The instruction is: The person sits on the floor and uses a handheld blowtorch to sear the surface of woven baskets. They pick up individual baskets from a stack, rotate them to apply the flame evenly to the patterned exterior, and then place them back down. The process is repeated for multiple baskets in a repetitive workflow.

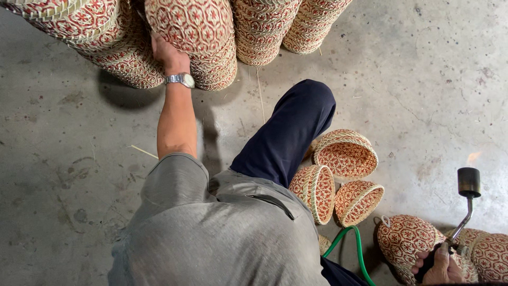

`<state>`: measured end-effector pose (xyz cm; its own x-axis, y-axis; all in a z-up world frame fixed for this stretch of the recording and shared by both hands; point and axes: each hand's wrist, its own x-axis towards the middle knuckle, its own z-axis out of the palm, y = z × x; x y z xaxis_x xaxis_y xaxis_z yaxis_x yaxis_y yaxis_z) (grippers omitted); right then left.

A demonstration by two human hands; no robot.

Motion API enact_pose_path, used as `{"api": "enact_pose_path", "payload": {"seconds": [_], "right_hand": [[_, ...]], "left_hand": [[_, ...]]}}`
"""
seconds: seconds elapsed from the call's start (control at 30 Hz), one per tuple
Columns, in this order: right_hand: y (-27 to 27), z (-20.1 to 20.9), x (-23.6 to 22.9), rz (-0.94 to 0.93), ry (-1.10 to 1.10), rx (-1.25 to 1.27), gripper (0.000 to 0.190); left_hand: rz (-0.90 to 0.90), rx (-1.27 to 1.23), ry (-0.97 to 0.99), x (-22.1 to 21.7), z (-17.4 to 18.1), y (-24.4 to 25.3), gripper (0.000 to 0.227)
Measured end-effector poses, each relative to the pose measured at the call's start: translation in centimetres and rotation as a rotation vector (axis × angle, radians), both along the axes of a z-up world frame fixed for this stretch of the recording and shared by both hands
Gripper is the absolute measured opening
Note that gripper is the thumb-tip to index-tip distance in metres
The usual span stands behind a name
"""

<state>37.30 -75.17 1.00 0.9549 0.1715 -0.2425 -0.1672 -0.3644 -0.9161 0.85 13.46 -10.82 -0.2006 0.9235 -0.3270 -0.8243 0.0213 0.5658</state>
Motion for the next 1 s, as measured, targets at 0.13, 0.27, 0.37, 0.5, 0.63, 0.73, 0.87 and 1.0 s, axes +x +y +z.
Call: {"api": "enact_pose_path", "payload": {"seconds": [0.13, 0.27, 0.37, 0.5, 0.63, 0.73, 0.87, 1.0], "right_hand": [[-0.1, -0.1, 0.1, -0.005, -0.003, 0.008, 0.042], [-0.2, -0.1, 0.0, -0.011, -0.019, 0.011, 0.041], [0.3, 0.1, -0.1, -0.028, -0.024, -0.005, 0.041], [0.9, 0.7, -0.8, -0.018, -0.07, -0.057, 0.044], [1.5, 1.2, -1.5, -0.035, -0.076, -0.044, 0.044], [1.8, 1.7, -2.2, -0.056, -0.102, -0.066, 0.042], [2.4, 3.3, -2.5, -0.046, -0.031, -0.129, 0.039], [4.5, 5.1, -4.5, -0.123, -0.118, -0.018, 0.03]], "left_hand": [[0.073, 0.013, 0.306, 0.8, -2.4, -0.1, 0.071], [0.142, 0.239, 1.311, 1.2, -0.4, -3.7, 0.094], [0.041, 0.564, 1.867, 1.6, 2.0, -5.8, 0.12], [0.042, 0.718, 2.076, 2.1, 4.0, -4.2, 0.13], [-0.123, 0.619, 2.058, 2.6, 5.1, -0.8, 0.127], [-0.183, 0.597, 2.07, 2.7, 5.4, -0.3, 0.122], [-0.208, 0.554, 2.081, 2.7, 5.6, -1.2, 0.118], [-0.098, 0.544, 2.116, 3.9, 8.0, -4.8, 0.117]]}}
